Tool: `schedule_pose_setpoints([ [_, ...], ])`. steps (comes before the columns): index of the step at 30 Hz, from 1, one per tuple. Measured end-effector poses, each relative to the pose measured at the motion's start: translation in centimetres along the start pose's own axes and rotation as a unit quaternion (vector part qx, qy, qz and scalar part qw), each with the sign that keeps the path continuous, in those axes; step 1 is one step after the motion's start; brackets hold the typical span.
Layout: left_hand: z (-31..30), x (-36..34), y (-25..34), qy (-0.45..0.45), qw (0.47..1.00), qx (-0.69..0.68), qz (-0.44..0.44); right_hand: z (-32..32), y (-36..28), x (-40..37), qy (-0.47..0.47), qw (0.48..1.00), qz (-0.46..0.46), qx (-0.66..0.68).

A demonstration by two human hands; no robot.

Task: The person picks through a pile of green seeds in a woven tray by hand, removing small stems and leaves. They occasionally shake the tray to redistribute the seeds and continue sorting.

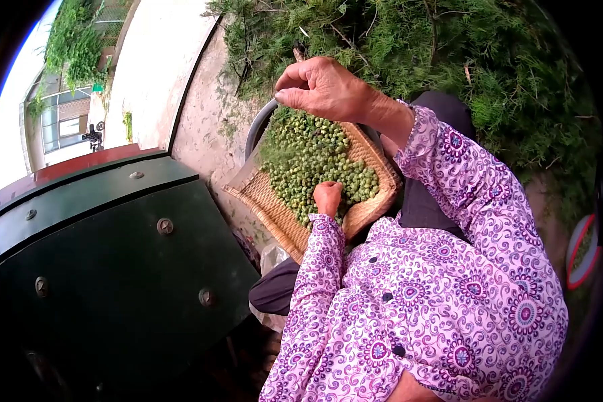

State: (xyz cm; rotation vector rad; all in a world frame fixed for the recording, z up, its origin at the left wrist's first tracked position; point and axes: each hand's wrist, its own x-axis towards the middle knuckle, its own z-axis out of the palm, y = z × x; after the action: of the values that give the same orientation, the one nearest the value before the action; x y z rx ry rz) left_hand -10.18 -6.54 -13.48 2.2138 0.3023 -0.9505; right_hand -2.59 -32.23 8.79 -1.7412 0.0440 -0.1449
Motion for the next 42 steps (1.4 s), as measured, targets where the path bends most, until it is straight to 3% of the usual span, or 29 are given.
schedule_pose_setpoints([
  [2,0.1,0.3,-0.4,0.022,0.991,0.106,0.072,0.0,-0.1,0.1,0.003,1.000,-0.002,-0.002],
  [7,0.7,2.0,-2.7,-0.007,0.999,0.043,0.028,0.0,-0.4,0.4,-0.004,1.000,-0.019,-0.023],
  [9,0.7,2.2,-3.0,-0.009,0.994,0.066,0.083,0.1,-0.4,0.5,-0.007,1.000,-0.021,-0.019],
  [13,0.7,1.5,-1.3,-0.002,0.996,0.093,0.014,-0.1,-0.5,0.3,-0.018,0.999,-0.011,-0.029],
  [15,-0.2,0.7,-0.1,-0.071,0.994,0.012,-0.084,-0.1,-0.4,0.2,-0.019,0.999,-0.006,-0.027],
  [22,-2.8,-1.6,0.6,-0.157,0.966,-0.202,-0.050,0.1,0.4,-0.1,-0.022,0.999,-0.019,-0.042],
  [30,-5.7,-1.8,1.3,-0.115,0.945,-0.305,0.005,1.2,1.1,-0.2,-0.071,0.996,-0.028,-0.049],
  [32,-6.6,-1.2,2.4,-0.072,0.948,-0.309,-0.029,1.0,1.3,0.0,-0.046,0.998,-0.020,-0.047],
  [34,-7.2,-1.5,6.5,-0.042,0.913,-0.405,-0.024,0.4,1.3,0.5,-0.044,0.997,-0.017,-0.053],
  [37,-7.6,-2.9,15.6,-0.157,0.865,-0.446,0.168,-1.0,1.4,1.1,0.049,0.993,-0.026,0.107],
  [39,-7.5,-5.8,21.4,-0.269,0.771,-0.482,0.319,-2.3,1.0,1.2,0.121,0.981,-0.001,0.149],
  [40,-7.4,-5.5,22.4,-0.265,0.771,-0.471,0.336,-2.7,1.0,1.4,0.156,0.972,0.006,0.178],
  [42,-7.1,-3.5,21.6,-0.159,0.863,-0.336,0.342,-2.9,0.7,1.2,0.157,0.972,0.008,0.173],
])
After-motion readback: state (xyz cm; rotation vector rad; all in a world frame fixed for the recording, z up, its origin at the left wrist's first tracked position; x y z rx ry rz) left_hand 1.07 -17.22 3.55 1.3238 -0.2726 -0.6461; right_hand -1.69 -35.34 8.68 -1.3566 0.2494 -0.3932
